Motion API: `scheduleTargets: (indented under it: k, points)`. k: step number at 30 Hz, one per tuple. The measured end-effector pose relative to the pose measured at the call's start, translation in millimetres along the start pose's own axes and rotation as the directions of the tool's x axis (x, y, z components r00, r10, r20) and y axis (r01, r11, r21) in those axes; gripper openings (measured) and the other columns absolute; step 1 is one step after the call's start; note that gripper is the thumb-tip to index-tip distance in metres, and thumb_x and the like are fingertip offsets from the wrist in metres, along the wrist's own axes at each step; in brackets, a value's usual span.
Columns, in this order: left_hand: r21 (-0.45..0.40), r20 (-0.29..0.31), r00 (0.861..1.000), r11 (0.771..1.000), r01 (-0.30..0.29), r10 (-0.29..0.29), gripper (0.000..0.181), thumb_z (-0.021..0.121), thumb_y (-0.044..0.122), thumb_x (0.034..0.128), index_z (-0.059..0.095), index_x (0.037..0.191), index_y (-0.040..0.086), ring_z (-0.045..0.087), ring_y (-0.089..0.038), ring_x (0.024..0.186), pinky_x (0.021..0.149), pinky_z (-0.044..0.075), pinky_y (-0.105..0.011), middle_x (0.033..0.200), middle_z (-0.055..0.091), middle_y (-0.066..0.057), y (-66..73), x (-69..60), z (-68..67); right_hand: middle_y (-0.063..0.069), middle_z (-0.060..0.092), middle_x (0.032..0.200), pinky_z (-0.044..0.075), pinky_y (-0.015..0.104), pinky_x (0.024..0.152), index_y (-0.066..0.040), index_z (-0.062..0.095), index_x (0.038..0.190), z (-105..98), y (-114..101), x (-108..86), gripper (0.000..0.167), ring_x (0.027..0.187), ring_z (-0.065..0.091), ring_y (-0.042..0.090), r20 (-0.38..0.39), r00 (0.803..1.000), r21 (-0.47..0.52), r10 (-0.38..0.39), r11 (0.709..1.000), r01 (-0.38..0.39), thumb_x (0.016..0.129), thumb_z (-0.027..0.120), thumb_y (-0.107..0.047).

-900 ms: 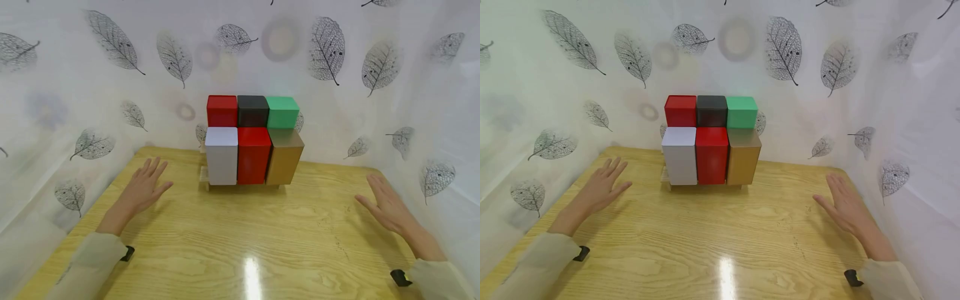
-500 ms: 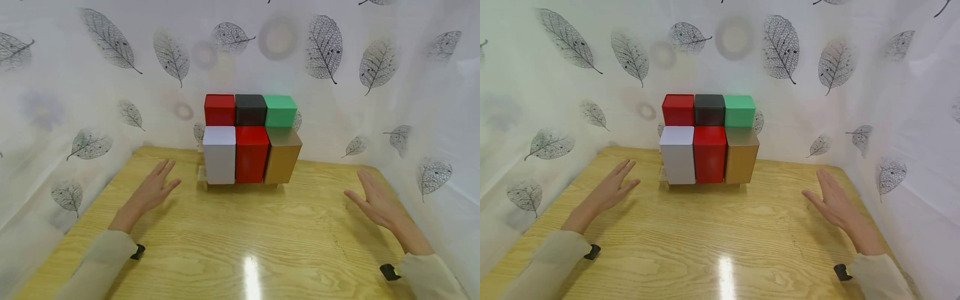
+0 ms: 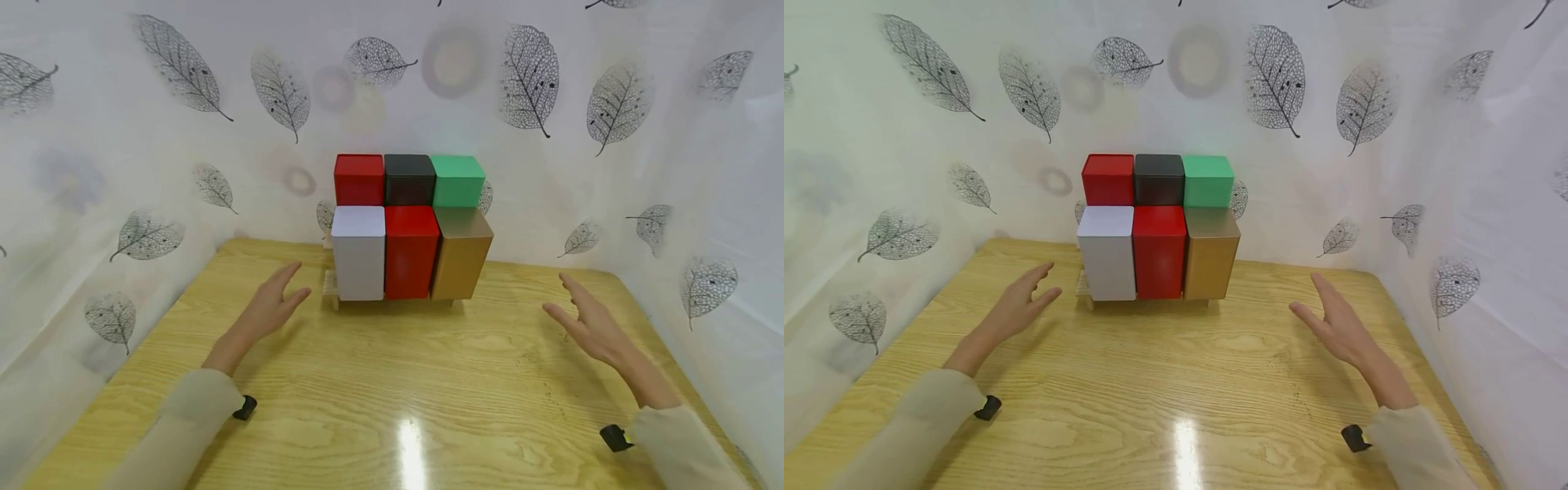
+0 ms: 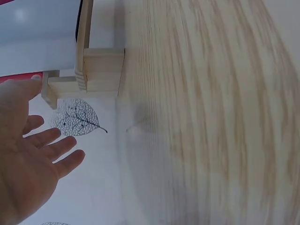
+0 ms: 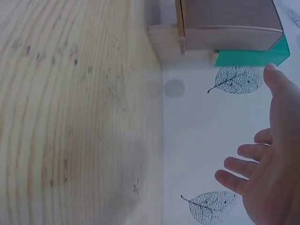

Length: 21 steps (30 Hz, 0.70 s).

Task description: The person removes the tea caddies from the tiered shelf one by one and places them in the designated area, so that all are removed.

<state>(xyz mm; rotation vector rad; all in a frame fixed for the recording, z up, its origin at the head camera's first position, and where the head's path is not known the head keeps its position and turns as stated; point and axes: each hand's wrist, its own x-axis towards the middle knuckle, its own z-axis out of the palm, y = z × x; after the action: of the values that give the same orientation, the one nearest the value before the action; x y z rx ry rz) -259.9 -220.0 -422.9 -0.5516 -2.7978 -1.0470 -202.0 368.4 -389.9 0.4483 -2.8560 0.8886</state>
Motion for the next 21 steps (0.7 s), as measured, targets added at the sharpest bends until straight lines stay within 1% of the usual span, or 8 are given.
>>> scheduleTargets:
  k: [3,5,9,13,16,21]
  points:
    - [-0.032,-0.002,1.0,0.999,-0.007,0.007,0.067,0.054,0.029,0.1097,0.027,0.159,-0.008,0.035,-0.05,0.144,0.116,0.031,-0.064,0.16,0.032,-0.032,3.0,1.4,5.5,0.034,0.025,0.162,0.036,0.079,0.097,-0.004,0.009,0.166,3,-7,2.7,0.078,0.133,0.038,0.064,-0.002,1.0,0.004,-0.01,1.0,0.01,0.109,0.053,-0.034]
    - [-0.052,-0.01,1.0,0.998,-0.019,0.018,0.066,0.055,0.026,0.1096,0.028,0.158,-0.009,0.039,-0.05,0.141,0.113,0.035,-0.063,0.159,0.033,-0.032,4.3,2.7,9.0,0.033,0.027,0.162,0.037,0.079,0.096,-0.005,0.011,0.166,6,-12,4.8,0.076,0.133,0.039,0.063,-0.004,1.0,0.02,-0.021,1.0,0.021,0.109,0.053,-0.033]
    - [-0.1,-0.023,1.0,0.995,-0.023,0.021,0.063,0.057,0.02,0.1088,0.03,0.156,-0.012,0.044,-0.05,0.137,0.111,0.04,-0.061,0.157,0.035,-0.033,6.4,6.6,15.6,0.03,0.029,0.162,0.037,0.078,0.097,-0.006,0.014,0.166,11,-21,10.3,0.073,0.134,0.041,0.06,-0.013,0.998,0.059,-0.054,0.997,0.054,0.109,0.053,-0.031]
    - [-0.174,-0.019,1.0,0.985,0.0,-0.003,0.064,0.06,0.016,0.1069,0.03,0.156,-0.013,0.046,-0.05,0.136,0.11,0.042,-0.059,0.157,0.036,-0.032,10.3,11.2,20.3,0.027,0.029,0.163,0.037,0.076,0.099,-0.007,0.016,0.166,14,-29,16.9,0.072,0.135,0.042,0.056,-0.014,0.997,0.1,-0.071,0.992,0.072,0.109,0.053,-0.03]
    - [-0.215,-0.004,1.0,0.976,0.02,-0.021,0.064,0.061,0.014,0.106,0.03,0.156,-0.012,0.046,-0.049,0.137,0.11,0.042,-0.058,0.158,0.035,-0.031,13.4,15.5,22.8,0.025,0.03,0.164,0.038,0.075,0.1,-0.009,0.016,0.166,15,-36,22.1,0.071,0.135,0.043,0.054,-0.012,0.997,0.12,-0.074,0.99,0.075,0.11,0.052,-0.03]
    - [-0.233,0.038,0.998,0.971,0.048,-0.041,0.064,0.059,0.012,0.1062,0.027,0.157,-0.012,0.045,-0.049,0.137,0.11,0.043,-0.057,0.16,0.032,-0.032,14.2,21.9,26.0,0.023,0.033,0.163,0.038,0.072,0.103,-0.009,0.018,0.166,18,-46,32.0,0.069,0.136,0.045,0.052,-0.018,0.996,0.165,-0.087,0.982,0.089,0.11,0.053,-0.029]
